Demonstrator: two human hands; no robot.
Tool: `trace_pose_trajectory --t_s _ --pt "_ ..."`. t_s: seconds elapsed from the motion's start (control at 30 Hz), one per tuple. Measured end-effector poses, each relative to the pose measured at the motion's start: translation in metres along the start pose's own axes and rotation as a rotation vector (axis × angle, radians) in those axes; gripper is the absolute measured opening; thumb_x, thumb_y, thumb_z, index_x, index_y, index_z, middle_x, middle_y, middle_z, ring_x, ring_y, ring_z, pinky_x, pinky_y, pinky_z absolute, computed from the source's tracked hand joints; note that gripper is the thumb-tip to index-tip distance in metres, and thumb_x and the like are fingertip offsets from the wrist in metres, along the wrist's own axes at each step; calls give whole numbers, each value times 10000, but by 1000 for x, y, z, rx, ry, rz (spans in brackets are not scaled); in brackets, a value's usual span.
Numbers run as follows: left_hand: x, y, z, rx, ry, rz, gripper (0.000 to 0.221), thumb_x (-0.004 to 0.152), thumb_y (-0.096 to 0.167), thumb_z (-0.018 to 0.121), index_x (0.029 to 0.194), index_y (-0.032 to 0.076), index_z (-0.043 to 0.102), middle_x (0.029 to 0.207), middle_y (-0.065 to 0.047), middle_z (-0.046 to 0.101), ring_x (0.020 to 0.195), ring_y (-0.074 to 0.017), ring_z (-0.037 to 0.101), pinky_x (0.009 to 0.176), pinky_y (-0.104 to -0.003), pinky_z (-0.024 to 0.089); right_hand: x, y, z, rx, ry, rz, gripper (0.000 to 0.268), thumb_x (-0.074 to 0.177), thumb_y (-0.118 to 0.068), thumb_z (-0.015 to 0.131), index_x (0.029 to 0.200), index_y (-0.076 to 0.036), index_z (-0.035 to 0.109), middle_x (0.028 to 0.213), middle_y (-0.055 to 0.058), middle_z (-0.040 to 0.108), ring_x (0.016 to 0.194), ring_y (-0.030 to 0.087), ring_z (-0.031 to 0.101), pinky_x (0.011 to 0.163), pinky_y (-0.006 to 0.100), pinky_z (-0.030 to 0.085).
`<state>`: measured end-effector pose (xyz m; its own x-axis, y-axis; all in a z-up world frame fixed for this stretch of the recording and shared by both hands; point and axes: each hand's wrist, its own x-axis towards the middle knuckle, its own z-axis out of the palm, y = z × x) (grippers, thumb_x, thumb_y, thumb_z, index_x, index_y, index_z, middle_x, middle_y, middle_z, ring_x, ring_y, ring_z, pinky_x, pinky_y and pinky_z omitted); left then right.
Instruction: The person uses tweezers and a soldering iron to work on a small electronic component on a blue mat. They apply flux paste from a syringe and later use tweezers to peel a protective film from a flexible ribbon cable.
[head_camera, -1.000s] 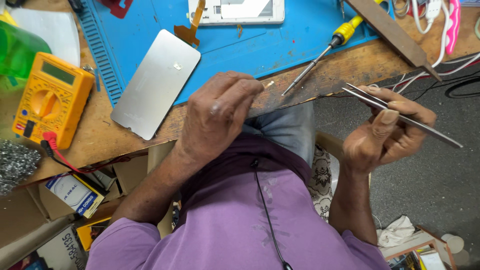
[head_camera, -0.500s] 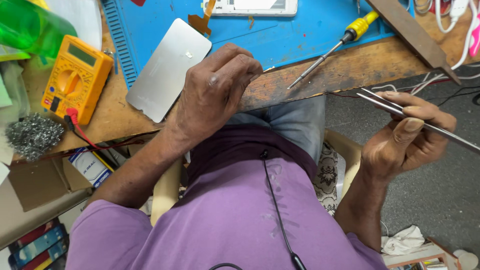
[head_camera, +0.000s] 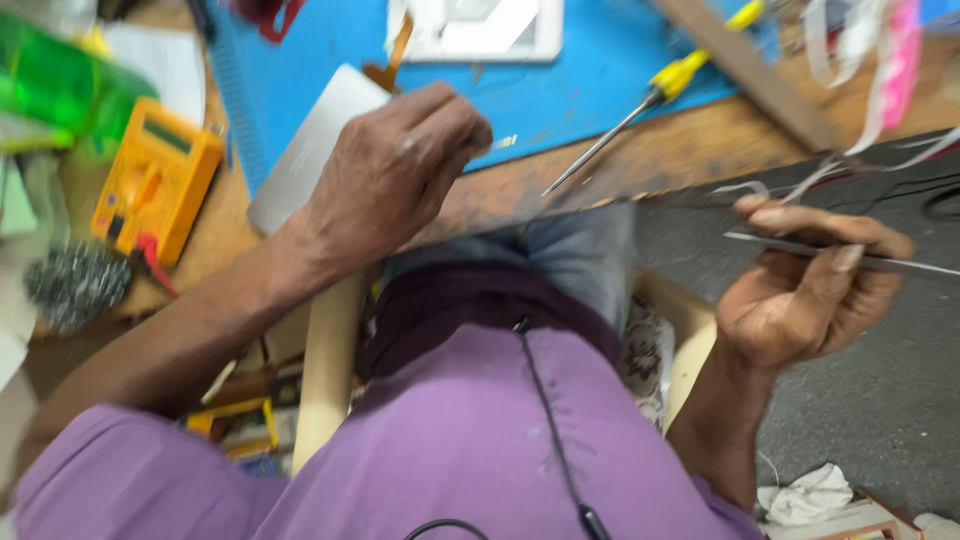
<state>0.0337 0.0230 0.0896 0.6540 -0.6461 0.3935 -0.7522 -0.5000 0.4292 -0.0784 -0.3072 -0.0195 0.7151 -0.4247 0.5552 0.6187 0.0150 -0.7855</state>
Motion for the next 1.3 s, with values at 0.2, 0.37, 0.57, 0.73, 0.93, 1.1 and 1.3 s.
trace_pose_trajectory --t_s 0.2,0.37,0.57,0.73,0.93,1.1,1.3 --pt "81 47 -21 -113 -74 191 43 959 55 643 983 57 679 993 -96 684 869 -281 708 720 -395 563 19 -53 -37 -97 93 -1 192 1194 -190 540 1160 -19 619 922 163 707 585 92 522 554 213 432" --pt "151 61 -18 -18 -102 332 54 981 91 677 959 58 715 964 -75 702 705 -217 691 610 -366 553 25 -80 -94 -331 184 -99 183 1175 -170 539 1158 -46 673 901 91 715 529 34 494 458 173 377" --pt "165 45 -23 -15 -124 331 70 1012 93 649 1001 30 676 957 -91 668 670 -221 663 586 -382 528 27 -103 -64 -752 0 245 127 1037 -122 638 1106 -54 720 822 36 727 637 57 613 522 204 461" --pt "170 10 13 -26 -188 347 84 1032 98 616 1000 21 623 909 -119 656 696 -278 633 605 -437 500 72 -65 -15 -1180 -164 262 156 1009 -165 758 1050 -15 768 762 118 692 597 162 591 543 315 422" --pt "200 -40 90 12 -194 391 83 988 68 558 1057 49 516 798 -172 627 825 -377 608 718 -525 464 136 -3 -4 -741 -199 350 253 1048 -232 685 1201 -33 723 871 73 765 799 97 729 704 254 548" --pt "217 -52 129 63 -114 375 139 995 113 520 1113 72 458 746 -161 619 737 -382 637 599 -535 458 152 -7 4 -849 -273 323 262 1038 -239 686 1193 -34 735 804 55 754 740 95 706 648 248 490" --pt "236 -76 147 46 74 530 419 944 80 636 1308 -29 461 744 -157 655 631 -379 657 503 -508 463 81 -48 20 -830 -184 487 178 1012 -240 689 1007 -82 771 741 -1 722 582 91 599 530 275 414"
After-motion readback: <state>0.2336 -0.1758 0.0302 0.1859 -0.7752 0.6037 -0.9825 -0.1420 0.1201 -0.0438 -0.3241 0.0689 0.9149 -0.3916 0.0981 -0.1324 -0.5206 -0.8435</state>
